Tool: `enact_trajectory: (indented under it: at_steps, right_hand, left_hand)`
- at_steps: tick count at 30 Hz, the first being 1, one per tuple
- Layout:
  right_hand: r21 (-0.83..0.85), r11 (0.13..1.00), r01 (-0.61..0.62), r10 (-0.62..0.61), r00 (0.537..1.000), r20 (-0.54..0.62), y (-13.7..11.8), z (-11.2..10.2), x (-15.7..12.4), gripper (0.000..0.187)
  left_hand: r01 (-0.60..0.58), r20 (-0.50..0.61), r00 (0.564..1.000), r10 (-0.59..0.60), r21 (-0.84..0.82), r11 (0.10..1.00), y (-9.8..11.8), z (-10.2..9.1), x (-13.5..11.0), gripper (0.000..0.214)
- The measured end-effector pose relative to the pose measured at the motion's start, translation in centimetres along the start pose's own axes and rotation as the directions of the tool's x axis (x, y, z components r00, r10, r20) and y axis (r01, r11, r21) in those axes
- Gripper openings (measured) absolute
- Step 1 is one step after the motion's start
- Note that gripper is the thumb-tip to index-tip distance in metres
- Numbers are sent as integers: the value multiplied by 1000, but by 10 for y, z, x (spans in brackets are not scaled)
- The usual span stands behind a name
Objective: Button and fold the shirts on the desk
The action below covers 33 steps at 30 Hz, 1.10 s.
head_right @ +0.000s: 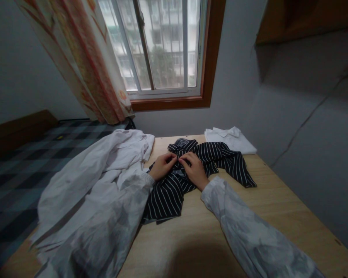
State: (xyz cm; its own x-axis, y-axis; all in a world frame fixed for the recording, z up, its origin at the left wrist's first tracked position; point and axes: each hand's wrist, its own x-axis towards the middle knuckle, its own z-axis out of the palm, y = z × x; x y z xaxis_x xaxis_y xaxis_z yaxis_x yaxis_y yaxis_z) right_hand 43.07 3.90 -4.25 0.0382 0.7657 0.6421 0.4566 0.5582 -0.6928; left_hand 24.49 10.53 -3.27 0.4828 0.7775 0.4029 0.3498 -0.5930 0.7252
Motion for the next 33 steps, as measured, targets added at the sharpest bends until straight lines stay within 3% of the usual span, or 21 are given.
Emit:
enact_trajectory:
  at_steps: [5,12,25,33]
  right_hand:
    - [28,999,-28,28,999,16,-1,-1,-1,34]
    - [59,996,-66,69,996,-47,5,1,-1,13]
    - [121,968,-222,228,973,-40,18,4,-2,23]
    - [199,952,-235,259,960,-107,17,3,1,28]
  left_hand:
    - [2,7,1000,-2,-40,999,1,-1,1,29]
    - [-13,53,998,17,-69,998,4,-2,1,31]
    - [-58,105,992,63,-48,997,3,0,0,32]
    - [-58,99,993,59,-14,998,3,2,-1,30]
